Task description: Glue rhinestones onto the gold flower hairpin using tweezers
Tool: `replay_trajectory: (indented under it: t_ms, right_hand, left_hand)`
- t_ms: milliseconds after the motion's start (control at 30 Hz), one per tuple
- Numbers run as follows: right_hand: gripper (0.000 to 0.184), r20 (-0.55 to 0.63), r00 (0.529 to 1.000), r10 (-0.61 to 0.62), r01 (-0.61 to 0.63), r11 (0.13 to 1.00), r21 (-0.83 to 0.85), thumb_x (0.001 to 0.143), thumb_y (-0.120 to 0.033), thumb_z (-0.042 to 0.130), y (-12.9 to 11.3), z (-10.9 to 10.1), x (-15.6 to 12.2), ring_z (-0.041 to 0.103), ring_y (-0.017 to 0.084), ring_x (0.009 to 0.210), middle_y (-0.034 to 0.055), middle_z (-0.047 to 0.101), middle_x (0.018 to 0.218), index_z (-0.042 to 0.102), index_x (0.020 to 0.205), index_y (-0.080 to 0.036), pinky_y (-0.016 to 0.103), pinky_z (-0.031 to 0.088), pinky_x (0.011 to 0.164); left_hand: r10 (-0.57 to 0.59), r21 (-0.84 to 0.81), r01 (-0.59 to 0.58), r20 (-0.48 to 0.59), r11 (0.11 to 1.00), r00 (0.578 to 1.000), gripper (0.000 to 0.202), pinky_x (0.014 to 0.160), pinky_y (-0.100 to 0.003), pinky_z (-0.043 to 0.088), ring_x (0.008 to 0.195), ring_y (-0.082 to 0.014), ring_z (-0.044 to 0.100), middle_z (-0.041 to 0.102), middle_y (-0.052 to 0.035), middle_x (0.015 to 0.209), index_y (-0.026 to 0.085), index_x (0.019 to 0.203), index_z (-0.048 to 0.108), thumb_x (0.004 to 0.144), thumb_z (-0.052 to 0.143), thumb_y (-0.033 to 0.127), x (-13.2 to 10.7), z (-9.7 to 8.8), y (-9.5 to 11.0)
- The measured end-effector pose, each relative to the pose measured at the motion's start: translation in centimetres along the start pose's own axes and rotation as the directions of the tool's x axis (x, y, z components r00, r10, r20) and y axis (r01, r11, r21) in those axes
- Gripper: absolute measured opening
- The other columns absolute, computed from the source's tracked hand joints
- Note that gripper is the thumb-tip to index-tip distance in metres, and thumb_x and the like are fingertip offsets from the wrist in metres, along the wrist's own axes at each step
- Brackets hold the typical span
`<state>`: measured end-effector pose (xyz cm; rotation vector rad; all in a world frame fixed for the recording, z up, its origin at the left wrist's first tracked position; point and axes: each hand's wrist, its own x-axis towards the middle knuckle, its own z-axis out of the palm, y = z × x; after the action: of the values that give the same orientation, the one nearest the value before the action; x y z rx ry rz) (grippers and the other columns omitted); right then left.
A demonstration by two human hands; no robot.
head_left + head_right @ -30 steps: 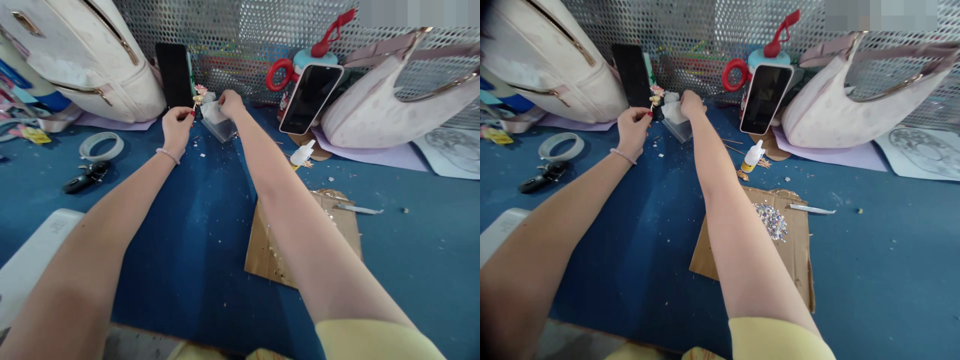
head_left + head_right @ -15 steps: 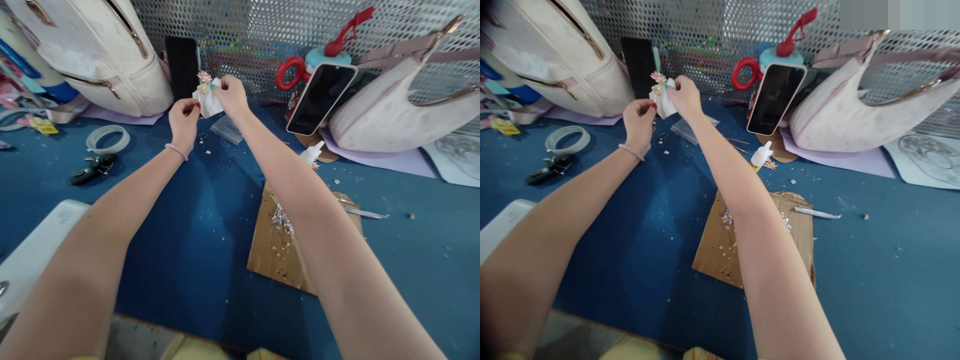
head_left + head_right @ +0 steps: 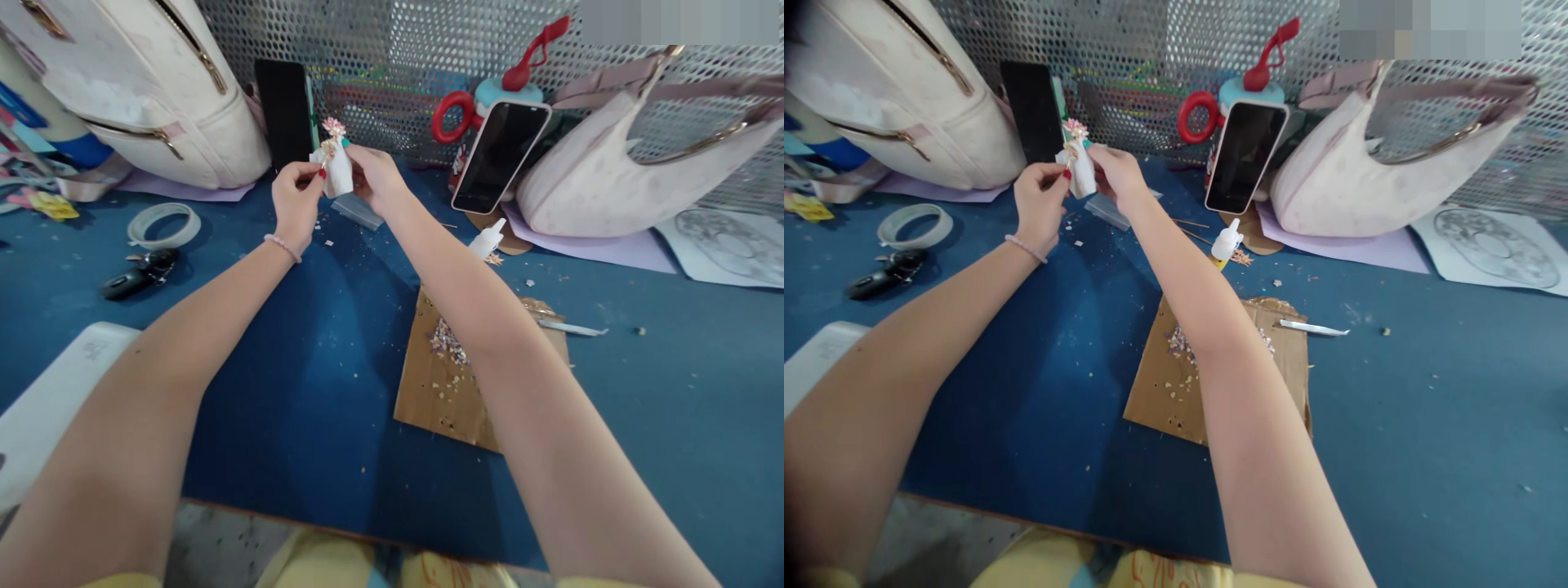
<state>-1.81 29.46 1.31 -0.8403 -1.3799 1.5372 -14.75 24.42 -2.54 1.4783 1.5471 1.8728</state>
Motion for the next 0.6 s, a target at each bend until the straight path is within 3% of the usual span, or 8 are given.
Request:
replay_trajectory:
  t_ms: [200, 367, 600]
  right_hand:
    - [0.046, 0.012, 1.0, 0.016, -0.016, 1.0, -0.005, 0.031, -0.064, 0.064, -0.1, 0.05, -0.19, 0.061, 0.01, 0.08, -0.0037, 0.064, 0.069, 0.055, 0.065, -0.034, 0.029, 0.041, 0.072]
    - [0.048, 0.014, 1.0, -0.013, 0.014, 0.999, -0.031, 0.028, -0.067, 0.064, -0.08, 0.05, -0.14, 0.058, 0.011, 0.072, -0.0042, 0.064, 0.066, 0.057, 0.064, -0.036, 0.031, 0.043, 0.073]
    - [0.051, 0.024, 0.997, -0.069, 0.071, 0.99, -0.125, 0.031, -0.072, 0.066, 0.15, -0.73, 0.47, 0.059, 0.014, 0.073, -0.0036, 0.067, 0.066, 0.058, 0.063, -0.034, 0.035, 0.045, 0.074]
  left_hand:
    - [0.004, -0.007, -0.004, 0.026, 1.0, 1.0, 0.005, 0.062, -0.027, 0.051, 0.067, -0.0104, 0.057, 0.067, -0.001, 0.083, 0.019, 0.088, 0.068, 0.083, 0.068, 0.016, -0.14, 0.11, -0.22]
    - [-0.016, -0.015, 0.017, 0.053, 1.0, 0.998, 0.006, 0.06, -0.028, 0.051, 0.067, -0.0116, 0.058, 0.066, -0.0017, 0.084, 0.021, 0.087, 0.068, 0.083, 0.071, 0.023, -0.18, 0.16, -0.34]
    - [-0.072, -0.017, 0.074, 0.076, 0.997, 0.994, 0.018, 0.046, -0.023, 0.037, 0.063, -0.01, 0.051, 0.063, -0.0001, 0.073, 0.021, 0.091, 0.07, 0.081, 0.073, 0.036, -0.32, 0.21, -0.21]
